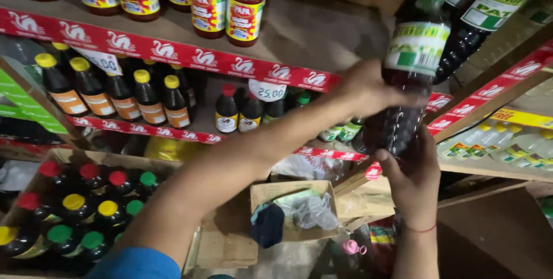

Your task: The recorder is stocking various bottles of condiments and sauces from a cardboard box onto grocery store shelves.

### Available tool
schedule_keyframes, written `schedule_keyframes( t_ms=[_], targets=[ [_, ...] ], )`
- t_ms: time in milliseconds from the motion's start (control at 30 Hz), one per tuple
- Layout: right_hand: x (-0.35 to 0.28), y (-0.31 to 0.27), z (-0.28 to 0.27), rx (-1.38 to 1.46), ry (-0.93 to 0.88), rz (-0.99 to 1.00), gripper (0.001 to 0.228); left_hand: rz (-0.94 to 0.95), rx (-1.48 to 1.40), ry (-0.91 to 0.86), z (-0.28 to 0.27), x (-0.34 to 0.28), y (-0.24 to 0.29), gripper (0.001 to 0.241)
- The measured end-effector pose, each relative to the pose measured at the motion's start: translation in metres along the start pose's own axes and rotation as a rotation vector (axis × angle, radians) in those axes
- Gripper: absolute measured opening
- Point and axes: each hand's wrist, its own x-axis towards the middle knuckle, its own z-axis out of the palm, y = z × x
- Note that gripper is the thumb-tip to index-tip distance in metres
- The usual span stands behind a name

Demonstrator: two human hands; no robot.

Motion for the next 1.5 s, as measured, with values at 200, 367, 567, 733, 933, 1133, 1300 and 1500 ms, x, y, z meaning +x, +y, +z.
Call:
schedule_keyframes(
  t_ms=[200,367,567,733,933,1133,1300,1500],
  targets=[
    [0.039,-0.009,-0.024,-0.227,0.013,-0.078,0.070,-0.176,-0.079,0.117,-0.002,0.077,0.001,0.061],
    [0.062,-0.013,-0.029,-0.423,0.032,-0.104,0.058,-0.147,-0.036,0.297,0.005,0.147,-0.038,0.077],
    [0.096,0.022,-0.035,-0.823,0.057,-0.386,0.051,-0.092,0.242,0.367,0.002,0.186,-0.065,0.067],
    [0.122,0.053,-0.029,-0.877,-0.008,-0.399,0.057,-0.026,0.377,0.376,0.002,0.193,-0.068,0.071],
    [0.151,0.080,-0.017,-0.819,-0.118,-0.347,0.070,0.374,0.344,0.357,0.009,0.199,-0.091,0.080],
    [0.163,0.080,-0.017,-0.883,-0.147,-0.271,0.080,-0.072,0.514,0.179,-0.002,0.172,-0.076,0.067],
    [0.151,0.084,-0.020,-0.985,-0.172,-0.416,0.073,-0.110,0.538,0.249,0.001,0.197,-0.100,0.060],
    [0.145,0.085,-0.018,-1.123,-0.167,-0.414,0.072,-0.217,0.430,0.300,-0.005,0.243,-0.130,0.056]
  ],
)
